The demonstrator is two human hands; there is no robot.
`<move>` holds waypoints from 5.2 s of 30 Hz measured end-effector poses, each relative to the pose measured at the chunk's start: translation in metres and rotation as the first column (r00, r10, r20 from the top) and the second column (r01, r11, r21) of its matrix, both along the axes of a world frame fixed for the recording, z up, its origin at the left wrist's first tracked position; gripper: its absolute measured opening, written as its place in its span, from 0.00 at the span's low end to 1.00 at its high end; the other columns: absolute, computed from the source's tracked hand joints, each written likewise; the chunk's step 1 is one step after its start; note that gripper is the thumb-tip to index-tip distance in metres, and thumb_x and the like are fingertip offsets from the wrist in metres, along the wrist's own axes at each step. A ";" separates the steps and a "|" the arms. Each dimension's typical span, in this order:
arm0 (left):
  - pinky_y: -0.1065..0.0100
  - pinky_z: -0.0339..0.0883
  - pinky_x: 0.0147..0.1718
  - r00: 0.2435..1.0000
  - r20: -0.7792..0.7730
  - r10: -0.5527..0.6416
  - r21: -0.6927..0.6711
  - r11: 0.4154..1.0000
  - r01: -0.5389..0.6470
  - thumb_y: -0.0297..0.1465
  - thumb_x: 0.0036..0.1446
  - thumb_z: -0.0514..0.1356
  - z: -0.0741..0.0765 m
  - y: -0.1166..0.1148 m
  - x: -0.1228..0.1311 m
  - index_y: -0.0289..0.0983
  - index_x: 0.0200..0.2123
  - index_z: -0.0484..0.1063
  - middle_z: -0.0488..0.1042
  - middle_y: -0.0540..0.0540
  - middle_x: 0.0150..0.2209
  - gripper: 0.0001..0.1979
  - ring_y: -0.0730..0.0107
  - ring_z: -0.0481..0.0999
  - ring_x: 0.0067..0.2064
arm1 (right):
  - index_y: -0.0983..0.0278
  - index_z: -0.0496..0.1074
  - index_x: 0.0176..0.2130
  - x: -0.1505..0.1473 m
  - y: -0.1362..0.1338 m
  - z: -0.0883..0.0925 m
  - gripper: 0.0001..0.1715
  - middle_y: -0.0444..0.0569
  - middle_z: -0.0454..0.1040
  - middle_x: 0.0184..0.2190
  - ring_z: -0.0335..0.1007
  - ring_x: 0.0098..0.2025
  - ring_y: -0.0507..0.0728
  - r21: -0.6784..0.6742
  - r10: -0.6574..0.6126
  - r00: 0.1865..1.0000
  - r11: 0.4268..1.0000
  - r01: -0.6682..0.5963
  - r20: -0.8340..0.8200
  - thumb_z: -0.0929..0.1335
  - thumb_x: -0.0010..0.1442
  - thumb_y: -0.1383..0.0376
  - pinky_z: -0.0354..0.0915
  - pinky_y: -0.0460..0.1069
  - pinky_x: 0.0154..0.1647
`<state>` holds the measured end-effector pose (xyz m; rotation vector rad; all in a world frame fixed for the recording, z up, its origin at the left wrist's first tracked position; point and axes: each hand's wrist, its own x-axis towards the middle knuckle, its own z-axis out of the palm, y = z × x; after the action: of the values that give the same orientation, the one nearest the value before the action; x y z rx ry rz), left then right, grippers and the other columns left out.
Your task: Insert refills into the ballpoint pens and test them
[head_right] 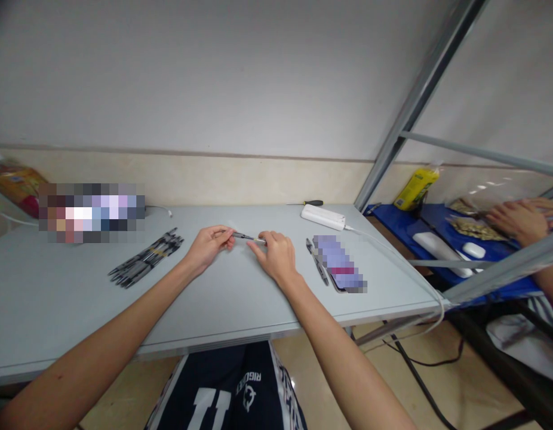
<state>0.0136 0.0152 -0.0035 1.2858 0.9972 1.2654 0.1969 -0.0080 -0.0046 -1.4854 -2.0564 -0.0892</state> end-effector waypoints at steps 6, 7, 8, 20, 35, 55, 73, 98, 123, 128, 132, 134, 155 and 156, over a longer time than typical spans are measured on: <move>0.71 0.61 0.25 0.995 0.097 0.022 -0.056 0.998 -0.016 0.40 0.41 0.66 0.002 0.000 -0.002 0.31 0.29 0.70 0.71 0.48 0.21 0.18 0.76 0.68 0.23 | 0.66 0.74 0.34 0.005 0.004 0.001 0.20 0.49 0.74 0.27 0.67 0.28 0.52 -0.060 0.059 0.962 0.995 -0.078 -0.267 0.59 0.62 0.57 0.58 0.45 0.32; 0.70 0.61 0.25 0.995 0.102 0.023 -0.057 0.998 -0.017 0.39 0.42 0.66 0.003 -0.001 -0.001 0.31 0.30 0.70 0.71 0.48 0.20 0.18 0.75 0.69 0.23 | 0.66 0.73 0.35 0.006 0.005 0.001 0.18 0.50 0.74 0.29 0.67 0.29 0.52 -0.032 0.082 0.949 0.995 -0.096 -0.306 0.61 0.61 0.57 0.59 0.45 0.32; 0.70 0.61 0.25 0.994 0.110 0.025 -0.060 0.998 -0.019 0.39 0.42 0.66 0.003 -0.001 -0.001 0.32 0.31 0.69 0.71 0.49 0.20 0.17 0.75 0.69 0.23 | 0.66 0.73 0.35 0.006 0.005 0.001 0.16 0.50 0.74 0.31 0.66 0.30 0.52 -0.006 0.101 0.935 0.994 -0.109 -0.341 0.62 0.60 0.58 0.60 0.46 0.33; 0.71 0.62 0.26 0.985 0.169 0.041 -0.107 0.994 -0.023 0.35 0.44 0.65 0.007 -0.002 -0.002 0.34 0.27 0.65 0.71 0.50 0.20 0.13 0.77 0.69 0.23 | 0.67 0.74 0.28 0.008 0.007 0.001 0.22 0.43 0.67 0.17 0.61 0.21 0.50 -0.156 0.076 0.869 0.973 -0.173 -0.489 0.60 0.60 0.55 0.56 0.45 0.26; 0.71 0.62 0.27 0.972 0.229 0.060 -0.136 0.990 -0.029 0.32 0.47 0.63 0.009 -0.003 -0.002 0.33 0.26 0.65 0.72 0.48 0.21 0.10 0.77 0.69 0.23 | 0.67 0.72 0.28 0.010 0.011 0.001 0.18 0.46 0.70 0.23 0.63 0.24 0.51 -0.168 0.060 0.720 0.956 -0.241 -0.691 0.64 0.55 0.55 0.59 0.45 0.26; 0.75 0.57 0.21 0.974 0.203 0.100 -0.130 0.989 -0.074 0.38 0.46 0.64 0.005 0.000 -0.001 0.34 0.23 0.64 0.68 0.51 0.18 0.15 0.80 0.65 0.19 | 0.64 0.72 0.35 0.015 0.022 -0.010 0.14 0.49 0.74 0.31 0.68 0.33 0.54 -0.053 0.115 0.519 0.954 -0.296 -0.847 0.71 0.46 0.61 0.64 0.48 0.31; 0.77 0.60 0.22 0.896 0.364 0.256 -0.261 0.951 -0.166 0.28 0.49 0.62 0.009 0.004 -0.006 0.33 0.23 0.63 0.68 0.51 0.18 0.10 0.80 0.66 0.20 | 0.64 0.71 0.36 0.023 0.022 -0.001 0.15 0.47 0.73 0.30 0.65 0.25 0.51 -0.035 0.002 0.378 0.995 -0.091 -0.926 0.68 0.46 0.63 0.63 0.48 0.28; 0.76 0.59 0.22 0.926 0.320 0.201 -0.279 0.954 -0.111 0.29 0.48 0.63 0.008 0.001 -0.003 0.33 0.23 0.63 0.68 0.51 0.18 0.10 0.80 0.66 0.20 | 0.65 0.72 0.35 0.020 0.021 -0.002 0.14 0.49 0.74 0.32 0.67 0.29 0.53 -0.046 0.033 0.420 0.984 -0.175 -0.907 0.70 0.45 0.63 0.64 0.48 0.29; 0.74 0.60 0.25 0.969 0.241 0.054 -0.183 0.983 -0.009 0.32 0.46 0.64 0.003 -0.002 -0.002 0.34 0.24 0.65 0.71 0.49 0.19 0.10 0.77 0.68 0.22 | 0.65 0.77 0.33 0.016 0.011 0.005 0.16 0.50 0.77 0.31 0.68 0.28 0.54 -0.154 0.011 0.614 0.964 -0.215 -0.789 0.71 0.46 0.57 0.63 0.48 0.28; 0.73 0.61 0.25 0.984 0.166 0.064 -0.069 0.996 -0.053 0.33 0.46 0.65 0.001 -0.002 -0.001 0.34 0.25 0.66 0.73 0.48 0.20 0.11 0.75 0.70 0.23 | 0.65 0.72 0.20 0.013 0.008 0.008 0.21 0.43 0.68 0.16 0.60 0.22 0.51 -0.136 0.021 0.717 0.978 -0.160 -0.697 0.66 0.52 0.52 0.56 0.46 0.25; 0.72 0.62 0.26 0.991 0.128 0.041 -0.044 0.998 -0.036 0.35 0.45 0.66 -0.001 -0.002 0.000 0.34 0.26 0.66 0.73 0.47 0.21 0.12 0.74 0.71 0.23 | 0.64 0.64 0.13 0.013 0.009 0.005 0.33 0.40 0.53 0.10 0.51 0.16 0.50 -0.230 -0.039 0.751 0.961 -0.152 -0.659 0.59 0.57 0.46 0.50 0.47 0.21; 0.72 0.62 0.26 0.990 0.135 0.041 -0.033 0.999 -0.037 0.35 0.45 0.65 -0.001 -0.001 0.000 0.34 0.26 0.67 0.73 0.47 0.21 0.12 0.75 0.71 0.23 | 0.65 0.66 0.16 0.013 0.011 0.003 0.33 0.40 0.55 0.11 0.53 0.17 0.50 -0.235 -0.041 0.740 0.959 -0.161 -0.672 0.57 0.58 0.45 0.51 0.47 0.22; 0.72 0.61 0.26 0.979 0.190 0.074 -0.130 0.990 -0.050 0.32 0.45 0.64 0.004 -0.003 -0.002 0.34 0.25 0.65 0.72 0.47 0.20 0.11 0.76 0.70 0.23 | 0.63 0.68 0.39 0.013 0.008 0.006 0.17 0.39 0.63 0.19 0.61 0.23 0.51 -0.060 0.128 0.616 0.959 -0.276 -0.778 0.68 0.51 0.55 0.57 0.45 0.25; 0.72 0.61 0.26 0.977 0.195 0.084 -0.142 0.988 -0.057 0.32 0.45 0.64 0.003 -0.002 -0.003 0.34 0.25 0.65 0.72 0.48 0.20 0.10 0.76 0.69 0.23 | 0.63 0.67 0.42 0.012 0.008 0.006 0.20 0.40 0.65 0.21 0.63 0.24 0.51 -0.057 0.143 0.609 0.953 -0.297 -0.780 0.68 0.50 0.57 0.58 0.45 0.25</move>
<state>0.0107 0.0133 -0.0002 1.0047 0.9736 1.3293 0.2092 0.0001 0.0010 -1.0534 -1.5076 0.7442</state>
